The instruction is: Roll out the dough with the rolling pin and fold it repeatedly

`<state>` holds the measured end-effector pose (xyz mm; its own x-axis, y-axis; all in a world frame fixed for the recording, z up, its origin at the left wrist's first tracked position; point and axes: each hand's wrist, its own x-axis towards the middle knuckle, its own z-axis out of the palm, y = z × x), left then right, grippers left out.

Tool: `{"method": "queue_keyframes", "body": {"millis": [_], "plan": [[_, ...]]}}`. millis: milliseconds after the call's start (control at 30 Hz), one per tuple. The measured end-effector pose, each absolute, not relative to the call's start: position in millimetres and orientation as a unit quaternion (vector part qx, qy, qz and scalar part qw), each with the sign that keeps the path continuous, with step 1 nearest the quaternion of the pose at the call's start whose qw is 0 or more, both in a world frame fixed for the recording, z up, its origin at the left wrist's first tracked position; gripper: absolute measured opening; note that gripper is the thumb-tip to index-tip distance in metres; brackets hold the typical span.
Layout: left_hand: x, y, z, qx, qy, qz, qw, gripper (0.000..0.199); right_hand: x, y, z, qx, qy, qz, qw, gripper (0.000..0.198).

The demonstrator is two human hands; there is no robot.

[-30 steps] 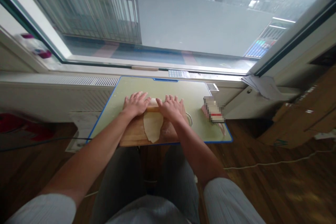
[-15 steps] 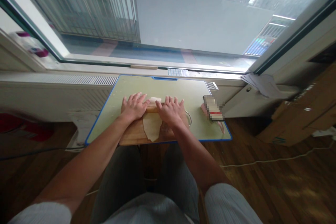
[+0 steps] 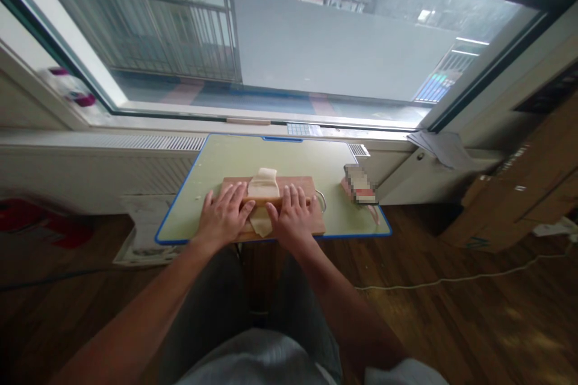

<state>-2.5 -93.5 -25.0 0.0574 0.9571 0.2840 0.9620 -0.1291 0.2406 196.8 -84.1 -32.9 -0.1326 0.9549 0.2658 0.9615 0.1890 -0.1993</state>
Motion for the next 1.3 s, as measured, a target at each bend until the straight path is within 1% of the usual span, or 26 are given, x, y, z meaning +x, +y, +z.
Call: {"method": "queue_keyframes", "body": {"millis": [200, 367, 533, 700, 767, 900, 1000, 1067, 1133, 1300], "plan": [[-2.0, -131.6, -30.0, -0.735, -0.652, -0.185, 0.013, 0.069, 205.1, -117.8, -44.7, -0.618, -0.764, -0.033, 0.183, 0.068], [-0.3, -135.3, -24.6, -0.733, -0.661, -0.157, 0.000, 0.067, 205.3, -118.3, -44.1, -0.622, -0.766, -0.026, 0.160, 0.070], [-0.5, -107.1, -23.0, -0.719, -0.679, -0.147, -0.009, 0.068, 197.1, -85.4, -30.3, -0.636, -0.759, -0.007, 0.141, 0.071], [-1.9, -67.3, -18.0, -0.709, -0.690, -0.147, -0.002, 0.063, 186.2, -40.9, -7.5, -0.636, -0.765, 0.025, 0.093, 0.069], [-3.0, -52.7, -14.8, -0.703, -0.698, -0.139, -0.004, 0.062, 182.3, -24.3, -2.5, -0.639, -0.763, 0.030, 0.092, 0.070], [-7.3, -23.7, -9.5, -0.690, -0.714, -0.120, -0.014, 0.063, 175.8, 7.4, -1.5, -0.643, -0.758, 0.040, 0.100, 0.074], [-10.8, -6.2, -5.9, -0.686, -0.720, -0.096, -0.041, 0.065, 172.7, 26.1, -3.3, -0.644, -0.757, 0.061, 0.097, 0.082], [-12.1, -0.6, -4.1, -0.686, -0.721, -0.085, -0.053, 0.065, 171.8, 32.4, -4.5, -0.647, -0.753, 0.068, 0.097, 0.087], [-12.2, -0.9, -3.3, -0.687, -0.720, -0.086, -0.051, 0.064, 171.6, 32.5, -5.7, -0.647, -0.753, 0.064, 0.098, 0.088], [-8.7, -18.8, -6.8, -0.698, -0.707, -0.115, -0.021, 0.062, 173.8, 12.5, -5.9, -0.650, -0.752, 0.040, 0.106, 0.078]]}}
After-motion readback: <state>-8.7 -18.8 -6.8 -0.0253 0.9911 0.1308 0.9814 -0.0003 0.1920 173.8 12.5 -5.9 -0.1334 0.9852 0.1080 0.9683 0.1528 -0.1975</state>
